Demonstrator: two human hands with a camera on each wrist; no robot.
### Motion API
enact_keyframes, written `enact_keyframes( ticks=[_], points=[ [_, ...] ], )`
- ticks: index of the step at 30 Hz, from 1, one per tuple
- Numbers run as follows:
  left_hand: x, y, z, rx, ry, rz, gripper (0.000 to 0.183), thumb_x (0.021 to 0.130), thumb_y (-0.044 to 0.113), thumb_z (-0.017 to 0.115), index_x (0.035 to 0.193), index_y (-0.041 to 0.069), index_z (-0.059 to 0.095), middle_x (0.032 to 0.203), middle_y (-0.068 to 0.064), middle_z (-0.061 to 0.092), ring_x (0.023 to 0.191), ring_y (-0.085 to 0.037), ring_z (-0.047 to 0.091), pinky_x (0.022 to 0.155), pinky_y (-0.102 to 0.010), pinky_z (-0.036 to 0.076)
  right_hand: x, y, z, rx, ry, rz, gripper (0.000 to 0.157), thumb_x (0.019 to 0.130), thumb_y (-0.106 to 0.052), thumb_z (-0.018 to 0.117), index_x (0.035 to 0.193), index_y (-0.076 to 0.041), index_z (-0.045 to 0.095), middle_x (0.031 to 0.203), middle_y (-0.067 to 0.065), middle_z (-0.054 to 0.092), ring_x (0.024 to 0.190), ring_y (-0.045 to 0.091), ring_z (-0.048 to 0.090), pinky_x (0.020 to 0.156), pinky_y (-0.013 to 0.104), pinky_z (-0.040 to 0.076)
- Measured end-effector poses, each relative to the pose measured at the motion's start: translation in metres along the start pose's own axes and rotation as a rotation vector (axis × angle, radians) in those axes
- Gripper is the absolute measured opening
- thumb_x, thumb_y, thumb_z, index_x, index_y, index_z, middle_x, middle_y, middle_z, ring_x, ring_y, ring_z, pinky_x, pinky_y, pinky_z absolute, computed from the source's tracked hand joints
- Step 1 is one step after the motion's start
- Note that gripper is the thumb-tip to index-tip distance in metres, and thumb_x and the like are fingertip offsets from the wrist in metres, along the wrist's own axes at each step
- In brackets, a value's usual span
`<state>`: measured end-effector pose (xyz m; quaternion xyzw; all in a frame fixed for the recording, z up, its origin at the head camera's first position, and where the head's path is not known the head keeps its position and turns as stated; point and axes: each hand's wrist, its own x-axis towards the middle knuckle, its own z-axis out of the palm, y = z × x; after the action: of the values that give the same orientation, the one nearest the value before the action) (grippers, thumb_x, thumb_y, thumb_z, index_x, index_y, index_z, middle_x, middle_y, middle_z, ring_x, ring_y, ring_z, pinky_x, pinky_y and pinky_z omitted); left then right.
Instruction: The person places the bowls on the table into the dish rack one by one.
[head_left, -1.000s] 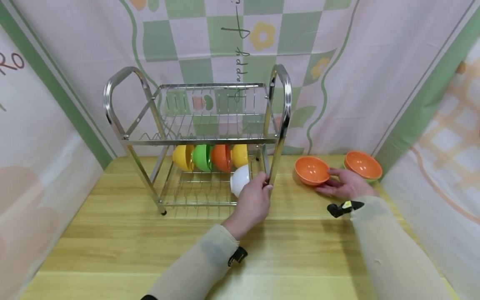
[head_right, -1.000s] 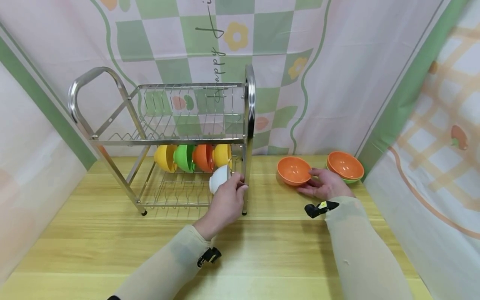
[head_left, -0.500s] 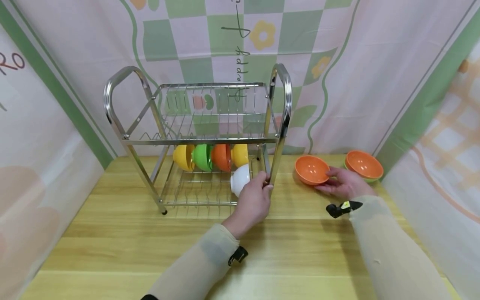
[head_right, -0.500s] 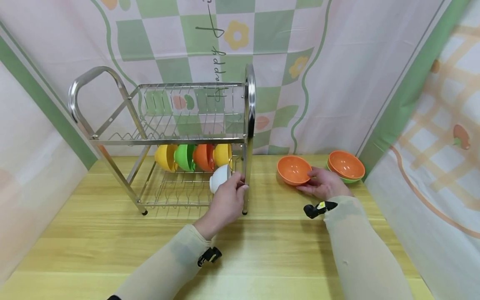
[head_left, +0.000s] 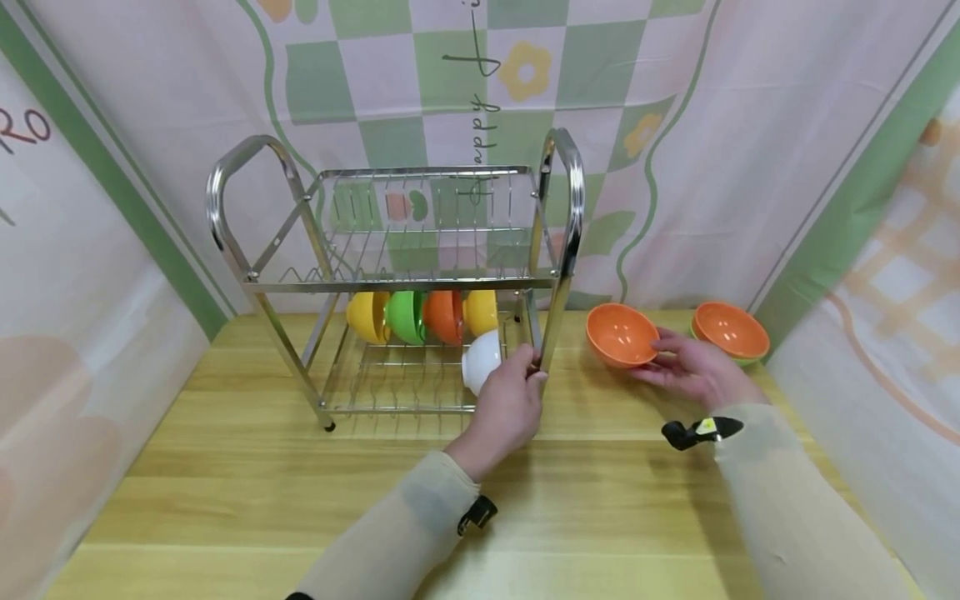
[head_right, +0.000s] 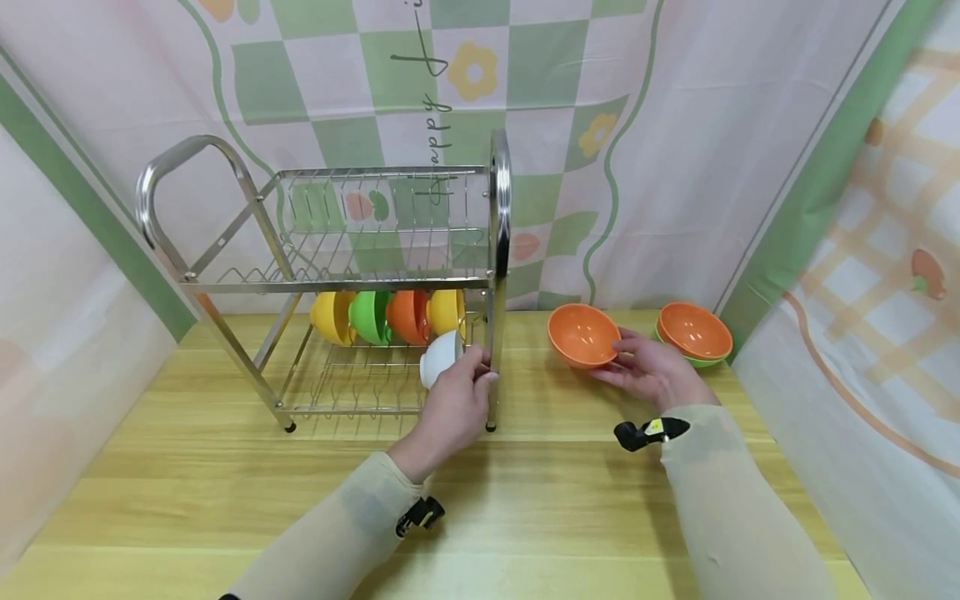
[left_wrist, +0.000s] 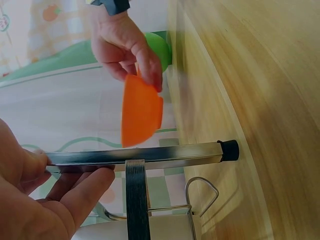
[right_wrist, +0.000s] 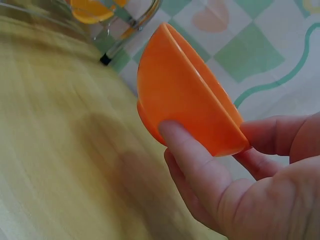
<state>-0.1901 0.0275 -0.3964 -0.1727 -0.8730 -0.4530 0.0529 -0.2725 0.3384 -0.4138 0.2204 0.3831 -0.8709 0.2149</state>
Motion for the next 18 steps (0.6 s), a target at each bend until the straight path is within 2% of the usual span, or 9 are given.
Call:
enact_keyframes(
  ticks=[2,4,9,11,14,18],
  points=[
    [0.000,0.000,0.000,0.006,0.003,0.004,0.007,0.104,0.018,0.054,0.104,0.012,0.057,0.088,0.003,0.062,0.069,-0.012,0.055,0.060,-0.026,0.048,-0.005,0.001,0.001,-0.032,-0.027,-0.019,0.075,0.106,0.000,0.036,0.160,-0.034,-0.004,0.164,0.009,-0.011,0.146,0.029,0.011,0.110,0.051,0.028],
    [0.000,0.000,0.001,0.008,0.003,0.003,0.007,0.104,0.018,0.054,0.104,0.012,0.057,0.087,0.003,0.061,0.069,-0.011,0.055,0.060,-0.026,0.048,-0.010,0.002,0.002,-0.073,-0.043,-0.039,0.077,0.105,0.000,0.039,0.160,-0.031,-0.005,0.163,0.012,-0.009,0.143,0.032,0.024,0.110,0.051,0.027],
    [-0.001,0.000,0.001,0.014,0.004,0.002,0.008,0.104,0.019,0.053,0.104,0.012,0.057,0.089,0.002,0.063,0.070,-0.011,0.055,0.060,-0.026,0.048,-0.024,0.005,0.005,-0.152,-0.065,-0.087,0.078,0.105,-0.001,0.043,0.160,-0.027,-0.005,0.162,0.015,-0.006,0.138,0.034,0.032,0.109,0.051,0.027],
    [-0.001,0.000,0.001,0.022,0.007,0.009,0.008,0.104,0.019,0.053,0.104,0.012,0.056,0.090,0.000,0.064,0.070,-0.011,0.056,0.060,-0.025,0.048,-0.028,0.006,0.006,-0.176,-0.087,-0.102,0.077,0.106,-0.002,0.042,0.160,-0.026,-0.008,0.163,0.014,-0.010,0.137,0.033,0.033,0.110,0.051,0.026],
    [-0.001,0.000,0.001,0.033,0.008,0.016,0.007,0.104,0.018,0.054,0.104,0.012,0.056,0.090,0.000,0.065,0.070,-0.011,0.056,0.059,-0.025,0.048,-0.035,0.009,0.007,-0.218,-0.130,-0.117,0.077,0.106,-0.001,0.039,0.159,-0.023,-0.012,0.163,0.013,-0.016,0.117,0.030,0.053,0.110,0.051,0.024],
    [0.000,0.000,0.001,0.031,0.005,0.019,0.007,0.104,0.018,0.054,0.104,0.012,0.056,0.090,0.000,0.064,0.070,-0.010,0.056,0.060,-0.025,0.049,-0.045,0.013,0.008,-0.257,-0.145,-0.138,0.077,0.106,-0.001,0.041,0.159,-0.021,-0.012,0.162,0.016,-0.016,0.098,0.026,0.064,0.108,0.051,0.027]
  ],
)
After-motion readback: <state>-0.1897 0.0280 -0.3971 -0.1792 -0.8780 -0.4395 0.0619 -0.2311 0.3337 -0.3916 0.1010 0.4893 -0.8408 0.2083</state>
